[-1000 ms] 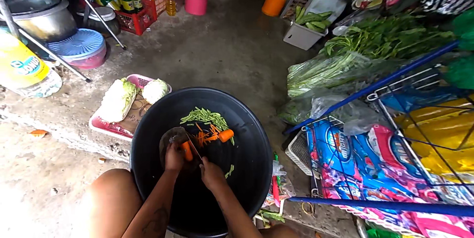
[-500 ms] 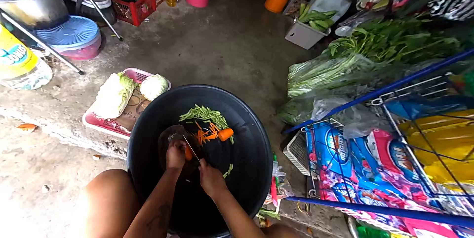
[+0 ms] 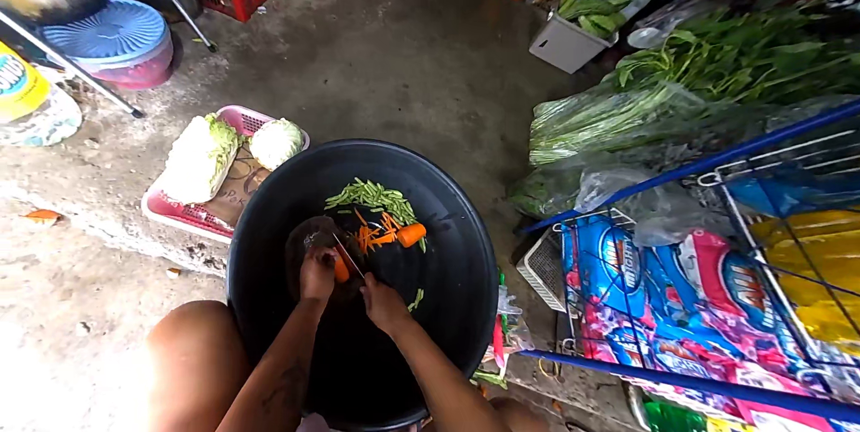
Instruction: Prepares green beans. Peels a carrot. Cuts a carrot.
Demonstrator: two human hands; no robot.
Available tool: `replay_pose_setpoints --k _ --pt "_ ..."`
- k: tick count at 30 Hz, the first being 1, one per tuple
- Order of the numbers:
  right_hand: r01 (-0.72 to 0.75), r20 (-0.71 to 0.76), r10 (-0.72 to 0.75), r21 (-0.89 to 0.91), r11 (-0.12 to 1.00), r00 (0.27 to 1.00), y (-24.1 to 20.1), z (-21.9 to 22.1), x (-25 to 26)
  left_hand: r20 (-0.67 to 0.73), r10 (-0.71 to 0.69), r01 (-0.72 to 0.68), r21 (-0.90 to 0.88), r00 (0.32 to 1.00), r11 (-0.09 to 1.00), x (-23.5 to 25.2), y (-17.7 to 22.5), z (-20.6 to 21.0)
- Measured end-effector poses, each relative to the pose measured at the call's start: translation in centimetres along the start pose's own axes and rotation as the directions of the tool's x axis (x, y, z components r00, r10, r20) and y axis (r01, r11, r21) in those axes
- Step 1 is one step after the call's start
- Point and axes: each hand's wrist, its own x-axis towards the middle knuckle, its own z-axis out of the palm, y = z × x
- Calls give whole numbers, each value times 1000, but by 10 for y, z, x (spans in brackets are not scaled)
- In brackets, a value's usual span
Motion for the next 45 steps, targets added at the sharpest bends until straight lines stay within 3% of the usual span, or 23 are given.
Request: replay_pose_setpoints --k 9,17,22,27,29,33,40,45 --pt "9 -29 -12 -119 993 999 -11 -12 -27 -21 4 -4 -33 1000 999 -2 2 0" --pt "-16 16 18 -105 994 1000 -14 -10 -4 -16 11 -11 -48 1000 999 -1 -3 5" --pt "74 9 -74 0 997 997 7 -9 11 -38 23 -25 -66 999 997 0 -3 5" --pt "-49 -21 48 -61 997 999 -16 -3 -4 -52 31 -33 -22 998 999 -1 -5 7" --pt "-15 -17 14 -22 1000 1000 -9 -3 2 -41 25 -25 -4 999 1000 1 -5 6" --pt "91 -55 -81 227 970 995 21 -2 16 -36 29 -30 -15 999 999 1 -5 4" --pt "49 -99 -57 -86 995 993 -6 -11 -20 -37 21 -21 -1 999 1000 -2 -2 3" --pt "22 -70 -33 -160 987 997 -14 -15 -30 -47 -4 1 -55 999 998 -4 -4 5"
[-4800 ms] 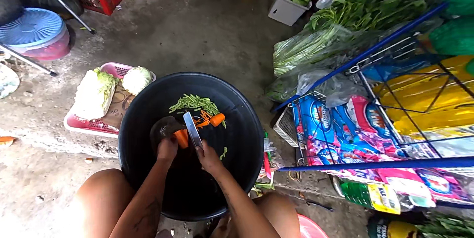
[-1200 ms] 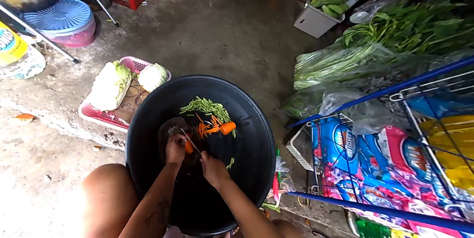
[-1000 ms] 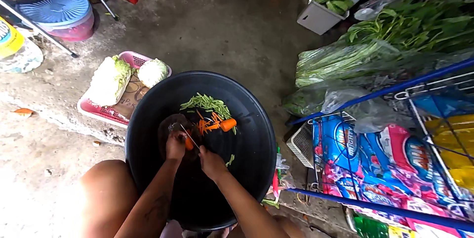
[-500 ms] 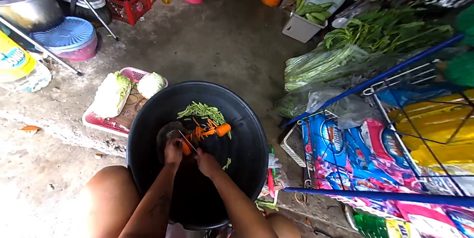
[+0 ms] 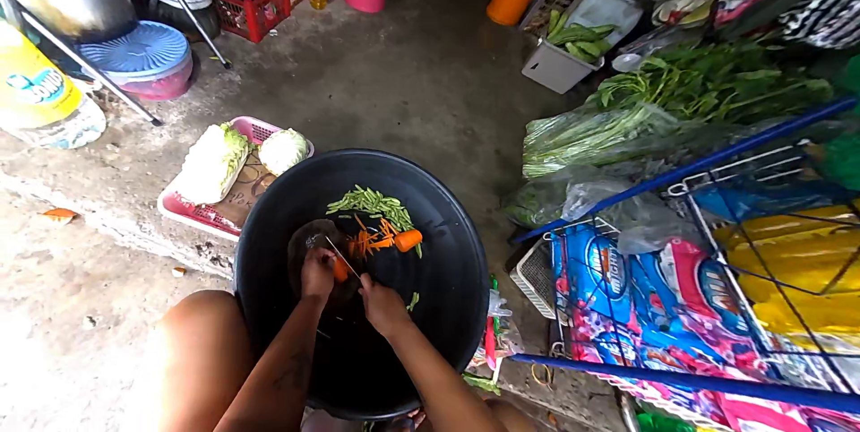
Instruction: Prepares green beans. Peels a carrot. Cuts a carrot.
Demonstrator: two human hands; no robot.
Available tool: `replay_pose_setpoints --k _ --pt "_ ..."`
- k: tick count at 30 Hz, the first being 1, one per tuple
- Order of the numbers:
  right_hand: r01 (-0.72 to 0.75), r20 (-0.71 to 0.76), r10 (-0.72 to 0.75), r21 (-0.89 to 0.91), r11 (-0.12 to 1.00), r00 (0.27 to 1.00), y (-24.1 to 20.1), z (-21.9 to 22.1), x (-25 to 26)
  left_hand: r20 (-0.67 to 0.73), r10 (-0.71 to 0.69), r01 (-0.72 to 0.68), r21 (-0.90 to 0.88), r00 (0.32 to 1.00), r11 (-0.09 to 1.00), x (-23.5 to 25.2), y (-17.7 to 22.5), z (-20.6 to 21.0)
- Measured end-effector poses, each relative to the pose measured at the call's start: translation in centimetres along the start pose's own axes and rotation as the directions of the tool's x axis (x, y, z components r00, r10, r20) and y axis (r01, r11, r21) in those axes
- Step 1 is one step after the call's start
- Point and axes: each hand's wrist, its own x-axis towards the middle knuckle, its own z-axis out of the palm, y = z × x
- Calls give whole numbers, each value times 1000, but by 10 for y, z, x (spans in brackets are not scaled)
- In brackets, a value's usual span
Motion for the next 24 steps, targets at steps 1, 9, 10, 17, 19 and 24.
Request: replay_pose_setpoints --k 1,9,10,17,19,24 --pt "4 -2 -4 -5 1000 1000 0 0 0 -3 -1 1 -2 1000 1000 0 -1 0" --pt "-20 85 22 -22 1000 996 -13 -15 3 12 -13 13 -12 1000 1000 -2 2 -3" --pt "-20 96 22 -23 1000 995 -14 -16 6 12 -13 13 -12 1000 1000 -1 1 -2" --pt "-32 64 27 68 997 998 -2 19 35 10 -4 4 -1 1000 1000 0 -3 1" --pt "13 69 -23 146 989 997 10 19 41 15 -12 12 -2 1000 1000 -2 -2 -2" --pt "42 19 -51 311 950 999 21 24 42 15 -5 5 20 1000 1000 -2 -2 -3"
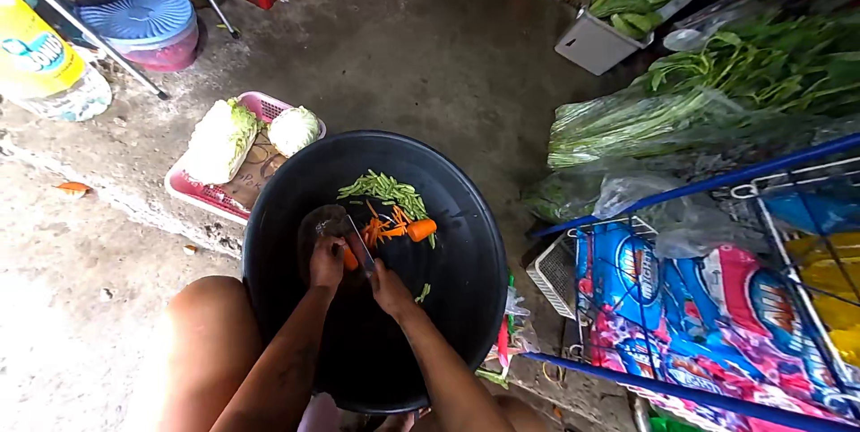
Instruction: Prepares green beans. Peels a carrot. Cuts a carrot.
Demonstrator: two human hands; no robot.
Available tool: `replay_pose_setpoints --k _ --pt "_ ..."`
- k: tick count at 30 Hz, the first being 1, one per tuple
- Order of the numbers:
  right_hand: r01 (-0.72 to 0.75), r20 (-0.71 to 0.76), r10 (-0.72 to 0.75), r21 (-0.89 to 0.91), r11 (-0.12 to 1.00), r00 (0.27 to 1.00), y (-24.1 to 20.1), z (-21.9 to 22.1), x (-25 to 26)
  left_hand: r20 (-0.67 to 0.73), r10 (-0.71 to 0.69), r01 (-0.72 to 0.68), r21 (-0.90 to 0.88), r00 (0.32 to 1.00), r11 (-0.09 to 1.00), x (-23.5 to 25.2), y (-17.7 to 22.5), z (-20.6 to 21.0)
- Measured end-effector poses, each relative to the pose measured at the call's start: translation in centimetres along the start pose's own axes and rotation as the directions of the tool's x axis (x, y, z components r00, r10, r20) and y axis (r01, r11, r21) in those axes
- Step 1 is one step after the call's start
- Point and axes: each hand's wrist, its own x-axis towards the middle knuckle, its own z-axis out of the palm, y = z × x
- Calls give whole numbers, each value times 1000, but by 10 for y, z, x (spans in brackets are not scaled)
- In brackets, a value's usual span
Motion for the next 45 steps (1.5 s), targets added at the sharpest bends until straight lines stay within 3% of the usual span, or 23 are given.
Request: replay_pose_setpoints --k 6,18,24,27,30,35,37,39,45 --pt "-59 -36 52 -246 967 998 -31 -2 -31 -1 10 -10 9 1000 1000 -2 -3 1" --pt "-95 48 111 -267 959 993 -49 -13 -22 -16 8 -9 -12 1000 1000 0 -2 4" --pt "-80 23 86 -172 982 996 -22 6 -3 -27 10 -10 -8 1000 1000 3 -6 8" --pt "19 89 -23 45 999 996 4 -6 8 -25 19 -19 -5 999 1000 2 -7 9" --pt "44 56 -56 189 981 997 17 -5 13 -19 15 -15 17 1000 1000 2 -4 6" --pt "-131 -49 127 -107 986 991 -26 -1 -13 -33 21 -23 -55 999 998 1 -7 8" --pt "-195 -98 182 -147 970 978 -37 -2 -20 -31 10 -12 -55 999 998 1 -7 7" --pt "-186 -124 166 -177 967 978 -38 -5 -23 -30 10 -12 -53 999 999 1 -7 7" --pt "-127 -4 130 -260 957 992 -33 -10 -30 -38 11 -14 -64 999 998 1 -8 7"
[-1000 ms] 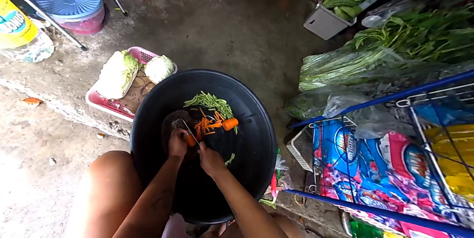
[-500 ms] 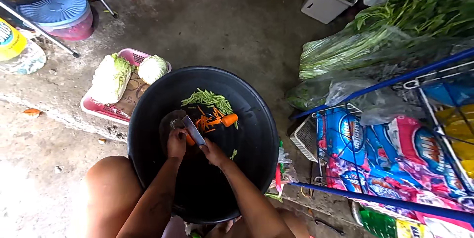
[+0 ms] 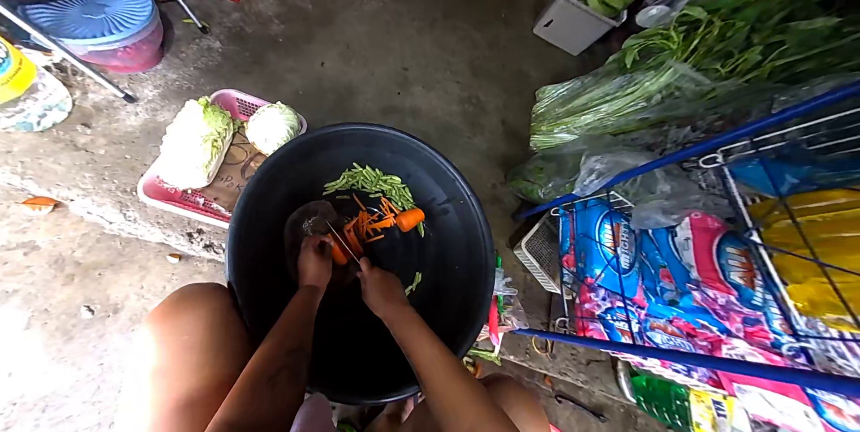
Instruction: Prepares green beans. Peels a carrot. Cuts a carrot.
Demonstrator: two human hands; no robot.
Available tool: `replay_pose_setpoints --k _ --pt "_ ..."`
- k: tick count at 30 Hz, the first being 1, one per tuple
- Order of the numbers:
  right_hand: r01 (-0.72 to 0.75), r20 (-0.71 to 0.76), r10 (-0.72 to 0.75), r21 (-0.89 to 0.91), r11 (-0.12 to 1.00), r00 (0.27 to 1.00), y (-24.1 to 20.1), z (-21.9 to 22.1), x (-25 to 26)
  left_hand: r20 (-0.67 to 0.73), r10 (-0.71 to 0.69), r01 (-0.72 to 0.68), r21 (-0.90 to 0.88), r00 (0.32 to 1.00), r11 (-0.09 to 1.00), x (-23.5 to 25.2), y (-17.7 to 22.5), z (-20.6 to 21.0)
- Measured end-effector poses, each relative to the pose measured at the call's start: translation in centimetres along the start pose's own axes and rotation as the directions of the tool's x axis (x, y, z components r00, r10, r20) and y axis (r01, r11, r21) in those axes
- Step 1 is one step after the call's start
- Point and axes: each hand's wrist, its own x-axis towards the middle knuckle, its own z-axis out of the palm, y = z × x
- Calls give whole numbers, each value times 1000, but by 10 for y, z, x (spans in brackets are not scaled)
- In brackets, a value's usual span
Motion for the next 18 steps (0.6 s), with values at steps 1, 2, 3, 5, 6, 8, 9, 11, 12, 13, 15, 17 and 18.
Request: replay_pose_setpoints --k 1,2,3,5,6,8,9,11,12,13,15,17,18 --pt "1 8 -1 -2 1000 1000 0 -1 -1 2 -3 3 4 1000 1000 0 0 0" --pt "2 14 -2 -7 1000 1000 1 -2 -3 5 -3 3 11 1000 1000 0 0 0" --pt "5 18 -5 -16 1000 1000 0 -3 -4 6 -1 1 18 1000 1000 0 -1 0" --pt "9 29 -8 -27 1000 1000 -2 -6 -7 10 -1 1 32 1000 999 0 1 0" --pt "2 32 -1 -25 1000 999 -3 -6 -9 14 -1 1 38 1000 999 0 2 -1" --pt "-23 31 23 -18 1000 999 -7 -7 -13 22 0 -1 50 1000 999 0 2 -1" --pt "-36 35 37 -23 999 999 -9 -9 -16 22 1 -2 55 1000 999 0 2 -1" --pt "-53 63 55 -36 998 997 -11 -13 -25 22 -3 1 68 1000 998 0 3 -1" --pt "-58 85 62 -40 997 994 -9 -16 -30 19 -1 0 68 1000 998 0 2 -1" --pt "-61 110 66 -42 997 992 -6 -18 -36 19 3 -4 70 1000 998 1 2 0" --pt "-64 139 69 -46 997 988 3 -21 -48 24 8 -10 77 1000 997 1 1 0" --pt "-68 168 80 -75 995 982 12 -24 -60 32 14 -17 86 999 996 1 2 -2" --pt "-71 190 87 -90 993 978 16 -27 -66 39 15 -19 92 999 996 1 3 -3"
